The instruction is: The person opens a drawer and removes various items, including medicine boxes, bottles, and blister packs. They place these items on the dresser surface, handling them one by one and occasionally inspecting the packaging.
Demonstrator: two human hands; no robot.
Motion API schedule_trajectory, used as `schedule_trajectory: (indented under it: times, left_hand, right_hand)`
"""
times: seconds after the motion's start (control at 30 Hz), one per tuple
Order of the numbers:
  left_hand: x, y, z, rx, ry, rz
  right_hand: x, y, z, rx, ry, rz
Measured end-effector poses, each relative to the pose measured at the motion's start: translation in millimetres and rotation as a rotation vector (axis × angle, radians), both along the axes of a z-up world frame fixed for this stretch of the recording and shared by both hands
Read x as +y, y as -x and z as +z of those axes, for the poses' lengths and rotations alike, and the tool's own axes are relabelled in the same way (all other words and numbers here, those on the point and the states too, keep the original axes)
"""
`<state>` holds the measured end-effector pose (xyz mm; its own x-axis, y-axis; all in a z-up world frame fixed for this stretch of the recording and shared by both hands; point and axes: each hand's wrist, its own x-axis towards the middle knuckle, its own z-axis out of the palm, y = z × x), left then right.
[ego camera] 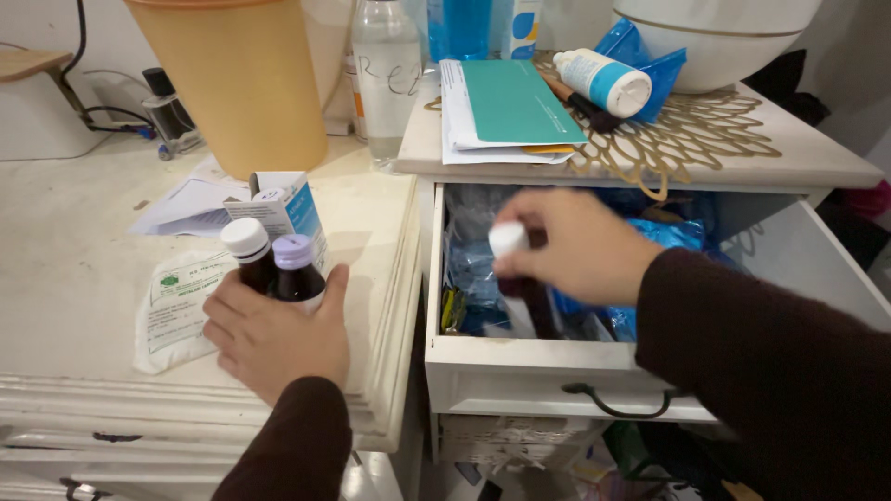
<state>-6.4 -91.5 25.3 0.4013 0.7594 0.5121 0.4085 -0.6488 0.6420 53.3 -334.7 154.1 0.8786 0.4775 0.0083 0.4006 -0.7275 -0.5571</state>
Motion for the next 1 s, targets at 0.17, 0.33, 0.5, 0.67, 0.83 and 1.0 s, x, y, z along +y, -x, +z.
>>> schedule_trajectory:
  times: [0.17,0.33,0.5,0.67,0.83,1.0]
  left_hand:
    - [4,6,2,-0.021,-0.007,0.027]
    - [20,8,5,-0.031,0.049,0.035]
    - [38,3,4,-0.031,0.048,0.035]
    - [56,1,4,-0.092,0.045,-0.065]
    - [62,2,4,-0.205,0.161,-0.156]
    - [68,8,1,-0.325,0.228,-0.235]
  right_hand:
    - [19,7,28,-0.268,-0.286,0.041]
    - [37,3,40,-0.586,-0.403,0.327]
    - [63,-2,49,-0.568,-0.561,0.373]
    - [106,1,33,-0.366,-0.524,0.387]
    - [140,10,-9,-0.153,-0.531,0.291]
    - [158,0,-22,-0.218,-0.519,0.294]
